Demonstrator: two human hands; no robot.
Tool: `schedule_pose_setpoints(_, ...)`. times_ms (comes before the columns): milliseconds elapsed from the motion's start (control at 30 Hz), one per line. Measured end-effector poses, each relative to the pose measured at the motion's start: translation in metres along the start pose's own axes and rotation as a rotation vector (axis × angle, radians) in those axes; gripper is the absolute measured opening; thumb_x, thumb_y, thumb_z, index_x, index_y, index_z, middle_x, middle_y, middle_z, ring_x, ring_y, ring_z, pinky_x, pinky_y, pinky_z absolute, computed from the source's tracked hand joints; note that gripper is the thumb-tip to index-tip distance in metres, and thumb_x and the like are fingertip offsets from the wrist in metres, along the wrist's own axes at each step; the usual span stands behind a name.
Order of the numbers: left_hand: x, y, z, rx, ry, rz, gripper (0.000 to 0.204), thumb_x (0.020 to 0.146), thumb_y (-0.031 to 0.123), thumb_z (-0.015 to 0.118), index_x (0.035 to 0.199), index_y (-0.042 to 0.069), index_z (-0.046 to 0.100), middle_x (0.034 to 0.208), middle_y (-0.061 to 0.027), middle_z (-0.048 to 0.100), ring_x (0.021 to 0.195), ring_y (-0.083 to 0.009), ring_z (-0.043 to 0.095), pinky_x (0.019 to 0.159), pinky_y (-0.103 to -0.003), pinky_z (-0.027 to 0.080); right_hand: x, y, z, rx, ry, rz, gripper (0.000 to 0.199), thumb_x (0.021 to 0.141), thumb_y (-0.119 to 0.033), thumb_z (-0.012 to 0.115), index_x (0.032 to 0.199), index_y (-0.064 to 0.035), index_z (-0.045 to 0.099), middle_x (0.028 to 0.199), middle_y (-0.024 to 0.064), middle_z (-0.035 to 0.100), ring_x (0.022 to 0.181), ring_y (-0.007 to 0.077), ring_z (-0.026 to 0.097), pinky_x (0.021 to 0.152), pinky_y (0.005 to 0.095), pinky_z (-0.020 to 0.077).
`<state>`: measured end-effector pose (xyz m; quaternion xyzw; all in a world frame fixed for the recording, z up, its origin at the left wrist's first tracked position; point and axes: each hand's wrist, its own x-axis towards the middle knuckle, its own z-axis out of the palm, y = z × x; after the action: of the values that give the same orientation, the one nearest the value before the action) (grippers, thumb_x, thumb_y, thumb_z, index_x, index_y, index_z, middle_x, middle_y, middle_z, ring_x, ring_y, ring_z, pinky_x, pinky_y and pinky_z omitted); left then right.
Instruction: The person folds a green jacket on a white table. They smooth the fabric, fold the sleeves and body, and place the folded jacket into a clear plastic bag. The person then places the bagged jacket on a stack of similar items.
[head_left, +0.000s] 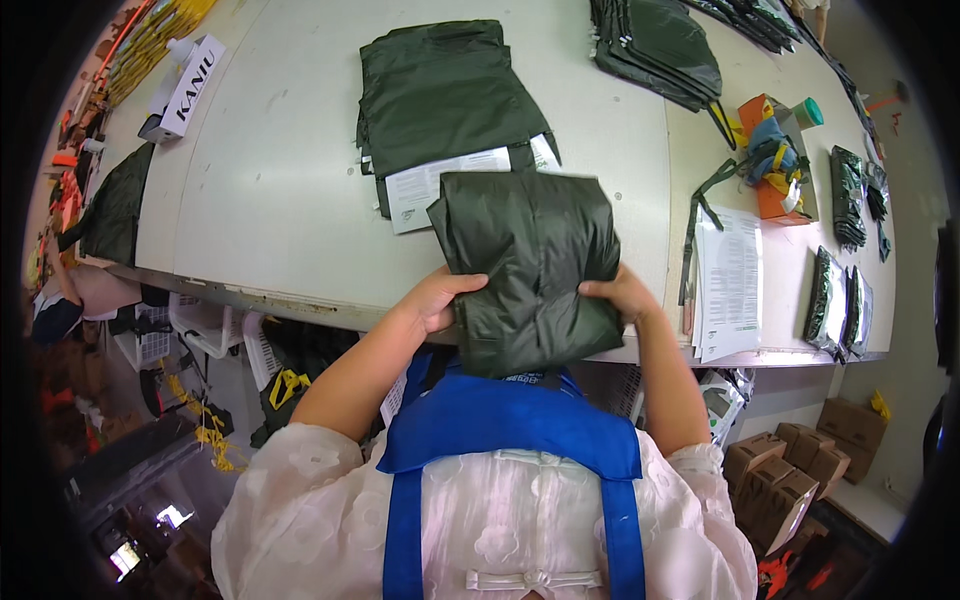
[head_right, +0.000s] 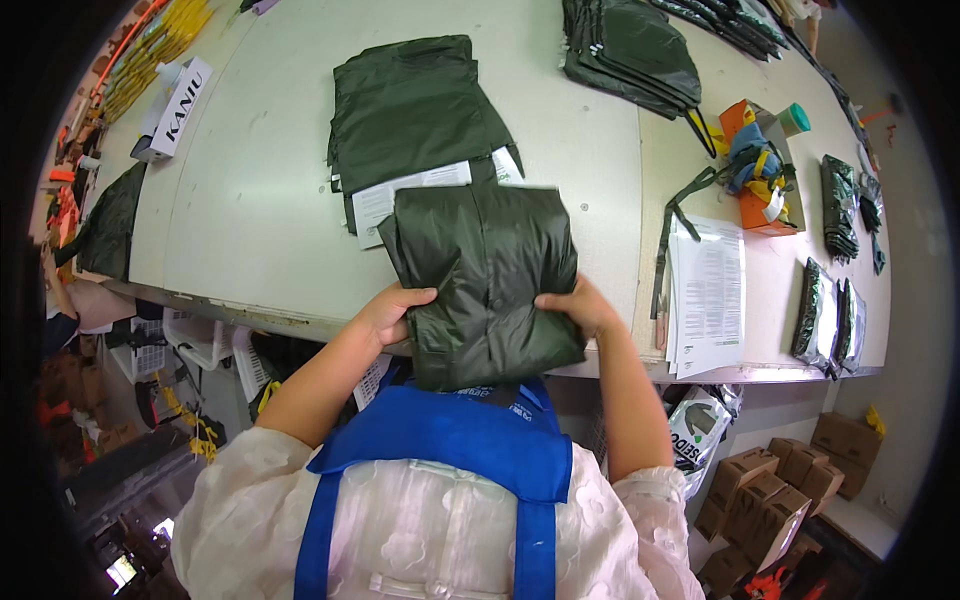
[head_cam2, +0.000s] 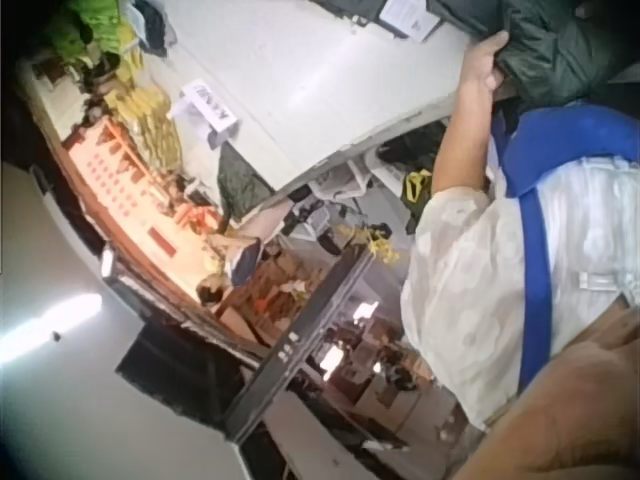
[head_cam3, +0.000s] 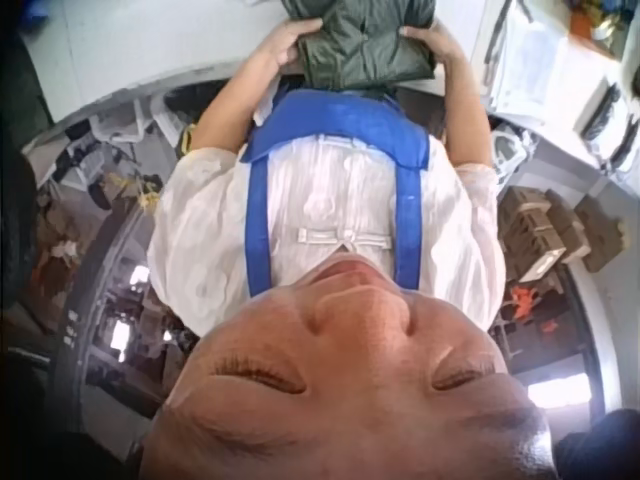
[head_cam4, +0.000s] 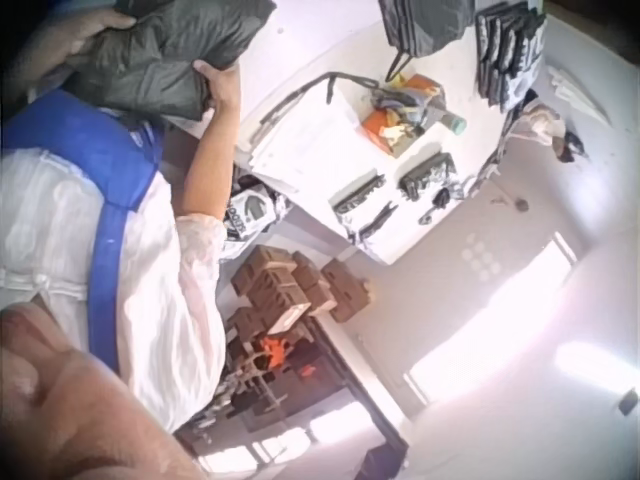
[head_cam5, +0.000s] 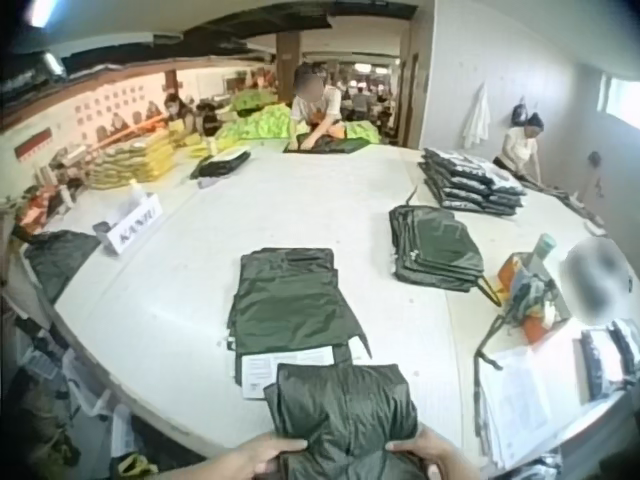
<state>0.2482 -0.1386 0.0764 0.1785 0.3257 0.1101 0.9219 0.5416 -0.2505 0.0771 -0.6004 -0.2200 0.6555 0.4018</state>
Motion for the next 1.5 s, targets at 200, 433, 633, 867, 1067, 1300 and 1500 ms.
schedule_pose_setpoints(200, 0.037, -0.055, 0.061, -0.18, 0.231, 0.218, 0.05, 0.081, 0.004, 0.07, 0.127, 0.002, 0.05, 0.124, -0.0124, 0.058, 0.111, -0.0267, 0.057, 0.094, -0.041, 0.048, 0.008, -0.089, 0.027, -1.339, 0.306, -0.221, 0.059, 0.07, -0.005, 0.068, 0.126, -0.0005, 0.048, 0.097, 0.022, 0.066, 0.086, 0.0358, 0.065, 0.08, 0.0446, 0.051)
schedule_pose_setpoints(433, 0.057, -0.103, 0.039, -0.213, 0.474, -0.07, 0.031, 0.092, 0.013, 0.052, 0.121, 0.001, 0.052, 0.116, -0.0135, 0.058, 0.101, -0.0259, 0.058, 0.085, -0.039, 0.05, -0.056, -0.028, 0.113, -1.686, 0.21, -0.608, 0.121, 0.055, -0.068, 0.073, 0.129, 0.0197, 0.035, 0.104, 0.0241, 0.057, 0.096, 0.0361, 0.057, 0.09, 0.0469, 0.0407)
schedule_pose_setpoints(633, 0.011, -0.072, 0.047, 0.031, 0.247, -0.19, 0.033, 0.094, 0.015, 0.052, 0.123, 0.002, 0.051, 0.124, -0.0134, 0.054, 0.112, -0.0197, 0.052, 0.094, -0.034, 0.045, -0.038, -0.005, 0.098, -1.735, 0.269, -0.523, 0.11, 0.057, -0.046, 0.08, 0.136, 0.0123, 0.032, 0.101, 0.0169, 0.057, 0.095, 0.032, 0.056, 0.091, 0.0449, 0.0421)
schedule_pose_setpoints(867, -0.048, 0.042, 0.039, 0.622, 0.218, 0.511, 0.044, 0.087, 0.029, 0.068, 0.119, 0.002, 0.056, 0.097, -0.0052, 0.063, 0.085, -0.01, 0.058, 0.071, -0.024, 0.049, -0.05, -0.052, 0.074, -1.606, -0.015, -0.539, 0.082, 0.059, -0.017, 0.074, 0.132, -0.0018, 0.04, 0.089, 0.0113, 0.059, 0.08, 0.0287, 0.062, 0.072, 0.038, 0.0496)
schedule_pose_setpoints(1067, -0.029, 0.05, 0.013, 0.62, -0.04, 0.275, 0.042, 0.079, 0.015, 0.072, 0.116, 0.0, 0.059, 0.104, -0.0068, 0.064, 0.098, -0.0175, 0.059, 0.093, -0.03, 0.045, -0.079, -0.081, 0.097, -1.482, -0.252, -0.604, 0.081, 0.057, -0.013, 0.074, 0.13, -0.0053, 0.039, 0.091, 0.0131, 0.061, 0.083, 0.0323, 0.063, 0.07, 0.0404, 0.0504)
schedule_pose_setpoints(1300, -0.062, -0.014, -0.008, 0.872, -0.196, 0.398, 0.038, 0.079, -0.012, 0.06, 0.114, 0.002, 0.064, 0.122, -0.0114, 0.062, 0.116, -0.0224, 0.056, 0.101, -0.033, 0.041, -0.074, -0.034, 0.072, -1.421, -0.223, -0.308, 0.087, 0.058, -0.031, 0.08, 0.128, -0.0022, 0.039, 0.102, 0.0215, 0.062, 0.097, 0.0373, 0.061, 0.093, 0.0427, 0.0443)
schedule_pose_setpoints(1500, -0.061, -0.02, -0.015, 0.694, -0.14, 0.323, 0.034, 0.084, -0.005, 0.058, 0.117, 0.002, 0.063, 0.119, -0.0104, 0.063, 0.116, -0.0205, 0.055, 0.102, -0.032, 0.039, -0.066, -0.041, 0.076, -1.551, -0.292, -0.145, 0.088, 0.059, -0.036, 0.078, 0.132, -0.0059, 0.039, 0.094, 0.0155, 0.065, 0.091, 0.0338, 0.063, 0.088, 0.0427, 0.0463)
